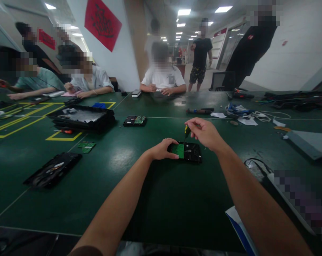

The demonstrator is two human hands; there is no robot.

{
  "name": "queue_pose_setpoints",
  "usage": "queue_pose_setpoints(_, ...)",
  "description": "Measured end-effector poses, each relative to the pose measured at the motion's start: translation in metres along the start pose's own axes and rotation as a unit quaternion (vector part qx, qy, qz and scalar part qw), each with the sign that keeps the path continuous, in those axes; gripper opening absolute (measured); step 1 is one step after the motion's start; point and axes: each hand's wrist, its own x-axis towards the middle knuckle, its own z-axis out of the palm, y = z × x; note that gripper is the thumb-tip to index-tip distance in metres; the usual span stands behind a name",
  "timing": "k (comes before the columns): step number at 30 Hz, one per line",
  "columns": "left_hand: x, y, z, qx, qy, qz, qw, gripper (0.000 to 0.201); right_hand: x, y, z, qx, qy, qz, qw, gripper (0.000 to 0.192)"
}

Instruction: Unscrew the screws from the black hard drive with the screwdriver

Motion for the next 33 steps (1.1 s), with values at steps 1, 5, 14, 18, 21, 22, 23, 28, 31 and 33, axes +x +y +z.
queue_pose_setpoints(1,0.000,0.000,0.000,0.001,-0.001,0.001,1.000,0.083,0.000,0.001,0.000,-0.022,0.018,-0.004,1.000,0.028)
queue_pose_setpoints(5,0.001,0.001,-0.001,0.009,-0.005,0.006,1.000,0.081,0.001,0.004,0.001,-0.041,0.077,0.031,0.996,0.021)
queue_pose_setpoints(14,0.001,-0.002,0.001,0.007,0.001,0.016,1.000,0.080,-0.001,-0.004,0.002,0.048,-0.030,0.019,0.998,0.033)
queue_pose_setpoints(18,0.000,-0.003,0.002,0.002,0.015,0.029,0.999,0.079,-0.003,-0.009,0.001,-0.068,0.022,-0.015,0.997,0.025)
queue_pose_setpoints(21,0.000,-0.004,0.002,0.003,0.012,0.025,1.000,0.080,-0.003,-0.010,0.002,-0.146,0.098,-0.012,0.984,0.018)
queue_pose_setpoints(22,0.000,-0.004,0.001,0.004,0.010,0.022,1.000,0.081,-0.003,-0.009,0.002,-0.145,0.107,-0.001,0.984,0.018)
queue_pose_setpoints(23,0.000,-0.004,0.001,0.004,0.007,0.019,1.000,0.082,-0.002,-0.007,0.003,-0.130,0.105,0.009,0.986,0.019)
queue_pose_setpoints(28,0.003,-0.004,0.001,0.004,0.000,0.010,1.000,0.083,0.000,0.001,0.002,0.001,0.010,0.014,1.000,0.030)
queue_pose_setpoints(31,0.003,-0.004,0.000,0.012,-0.005,0.009,1.000,0.083,0.000,0.001,-0.001,0.050,-0.018,0.019,0.998,0.033)
queue_pose_setpoints(33,0.004,-0.004,0.000,0.014,-0.006,0.011,1.000,0.082,-0.001,-0.001,-0.001,0.049,-0.025,0.018,0.998,0.033)
